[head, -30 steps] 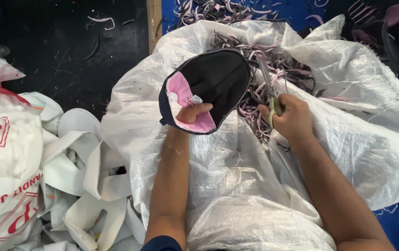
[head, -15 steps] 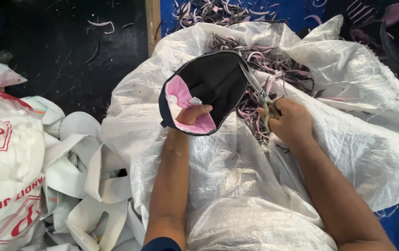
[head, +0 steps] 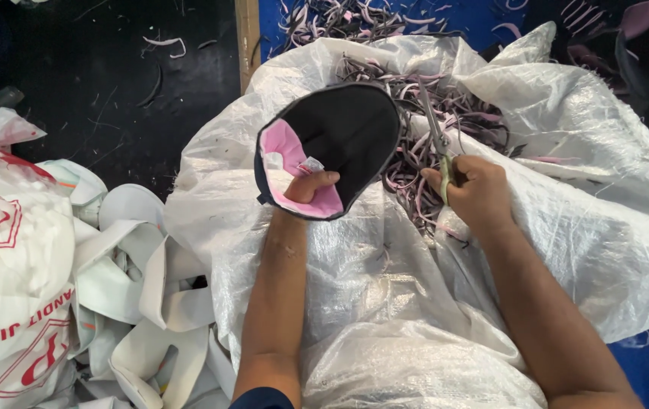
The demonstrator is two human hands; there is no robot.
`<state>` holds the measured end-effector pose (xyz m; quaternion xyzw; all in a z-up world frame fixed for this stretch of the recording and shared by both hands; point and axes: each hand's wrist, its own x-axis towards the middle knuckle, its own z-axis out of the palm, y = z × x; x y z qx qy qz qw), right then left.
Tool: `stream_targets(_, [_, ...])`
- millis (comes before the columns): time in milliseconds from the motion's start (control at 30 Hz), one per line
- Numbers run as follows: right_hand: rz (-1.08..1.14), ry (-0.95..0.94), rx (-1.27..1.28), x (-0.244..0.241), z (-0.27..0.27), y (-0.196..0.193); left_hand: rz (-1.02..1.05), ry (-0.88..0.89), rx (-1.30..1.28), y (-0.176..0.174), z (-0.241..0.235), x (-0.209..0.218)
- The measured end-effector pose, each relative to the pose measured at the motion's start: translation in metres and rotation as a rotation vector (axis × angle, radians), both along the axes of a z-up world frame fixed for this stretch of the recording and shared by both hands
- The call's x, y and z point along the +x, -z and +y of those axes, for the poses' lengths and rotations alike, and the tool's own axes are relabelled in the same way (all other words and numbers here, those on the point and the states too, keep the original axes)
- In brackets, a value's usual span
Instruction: Trim excess material from shoe uppers using a pair of scissors.
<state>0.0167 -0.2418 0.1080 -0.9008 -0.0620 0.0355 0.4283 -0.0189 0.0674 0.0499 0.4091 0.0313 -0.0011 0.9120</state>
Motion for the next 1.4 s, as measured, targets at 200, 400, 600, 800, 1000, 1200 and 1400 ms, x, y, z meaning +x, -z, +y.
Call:
stream_targets(200, [-0.292,-0.18,-0.094,0.0,-0.014,-0.027,-0.142,0.134,0.06,-0.055,-0.013,0.0])
stream_targets(400, [-0.242,-0.105,-0.293,-0.005,-0.046,-0.012,-0.188,0.134,0.074,-0.058,-0.011,-0.005])
stream_targets(600, [-0.415,-0.086,-0.402,-0.007,-0.047,-0.014,-0.055,0.248,-0.034,-0.06,-0.015,-0.003])
stream_targets(800, [-0.453,-0.14,-0.354,-0.001,-0.047,-0.004,-0.031,0.257,-0.01,-0.035,-0.006,-0.006])
stream_targets(1000, [-0.226,-0.076,-0.334,-0.001,-0.046,-0.006,0.045,0.197,0.05,-0.021,0.0,-0.009])
stream_targets(1200, [-0.345,-0.115,-0.271,0.001,-0.043,-0.011,-0.072,0.124,0.056,-0.062,-0.016,-0.004])
stream_targets(1400, [-0.396,-0.172,-0.369,0.0,-0.04,-0.014,-0.098,0.185,0.113,-0.03,-0.006,-0.006])
